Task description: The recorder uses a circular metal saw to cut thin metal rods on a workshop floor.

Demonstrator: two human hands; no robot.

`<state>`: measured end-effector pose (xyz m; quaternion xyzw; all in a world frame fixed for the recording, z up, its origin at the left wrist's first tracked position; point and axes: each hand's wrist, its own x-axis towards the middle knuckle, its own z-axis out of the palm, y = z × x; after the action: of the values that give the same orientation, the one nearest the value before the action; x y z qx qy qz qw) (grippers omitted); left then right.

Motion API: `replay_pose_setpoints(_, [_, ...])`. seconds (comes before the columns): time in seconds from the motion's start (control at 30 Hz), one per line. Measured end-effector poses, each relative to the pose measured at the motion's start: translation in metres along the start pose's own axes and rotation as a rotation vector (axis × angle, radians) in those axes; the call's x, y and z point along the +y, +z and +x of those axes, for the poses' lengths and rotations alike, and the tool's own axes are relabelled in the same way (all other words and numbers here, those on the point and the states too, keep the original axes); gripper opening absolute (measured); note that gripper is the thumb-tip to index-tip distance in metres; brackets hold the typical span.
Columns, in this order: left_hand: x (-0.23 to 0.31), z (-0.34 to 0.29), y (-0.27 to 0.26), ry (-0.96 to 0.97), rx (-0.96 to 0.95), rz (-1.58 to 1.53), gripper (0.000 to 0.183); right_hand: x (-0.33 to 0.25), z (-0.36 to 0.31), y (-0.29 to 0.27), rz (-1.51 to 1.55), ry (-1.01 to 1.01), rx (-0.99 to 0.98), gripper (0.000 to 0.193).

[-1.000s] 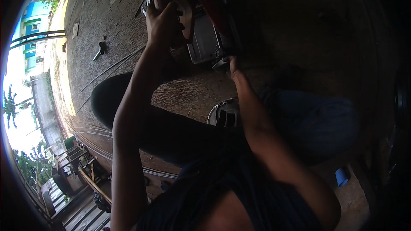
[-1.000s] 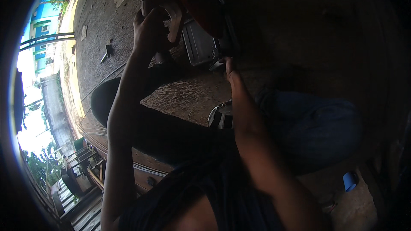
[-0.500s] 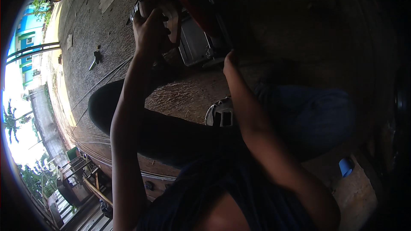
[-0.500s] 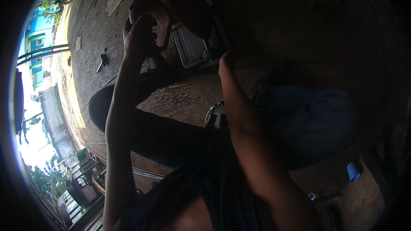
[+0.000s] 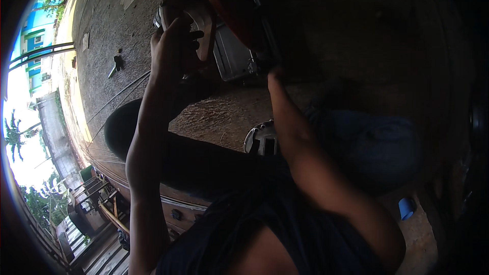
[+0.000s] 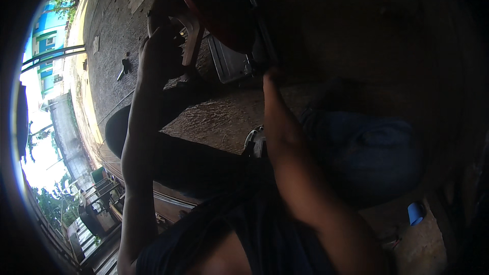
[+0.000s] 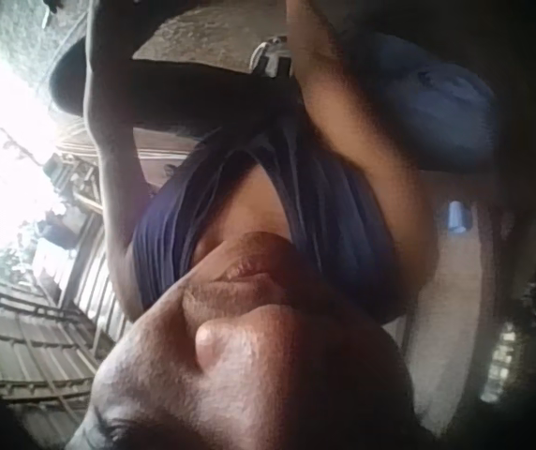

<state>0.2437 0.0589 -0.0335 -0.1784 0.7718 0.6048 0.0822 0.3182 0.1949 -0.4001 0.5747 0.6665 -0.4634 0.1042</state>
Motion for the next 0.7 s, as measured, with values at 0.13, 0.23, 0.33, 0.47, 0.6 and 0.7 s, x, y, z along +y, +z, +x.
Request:
replay_pose_setpoints(0.13, [0.001, 0.009, -0.024, -0.041, -0.035, -0.086, 0.036, -0.005, -0.011, 0.018, -0.053, -0.01, -0.049, 0.049])
replay_pose_setpoints(0.23, [0.007, 0.014, -0.016, -0.045, -0.074, -0.044, 0.036, -0.002, 0.006, 0.004, -0.072, -0.022, -0.007, 0.049])
replay_pose_setpoints(0.33, [0.015, 0.012, -0.014, -0.044, -0.048, -0.013, 0.034, -0.019, 0.002, -0.02, 0.008, -0.137, 0.078, 0.049])
replay_pose_setpoints(0.47, [0.015, 0.035, -0.032, -0.051, -0.087, -0.1, 0.03, -0.133, -0.058, -0.086, 0.484, -0.703, 0.168, 0.046])
replay_pose_setpoints(0.6, [0.01, 0.103, -0.045, 0.365, -0.235, 0.485, 0.034, -0.259, -0.148, -0.147, 0.465, -1.285, -0.051, 0.041])
replay_pose_setpoints(0.7, [0.047, 0.092, -0.047, 0.428, -0.243, 0.401, 0.037, -0.313, -0.196, -0.129, 0.167, -1.263, -0.052, 0.06])
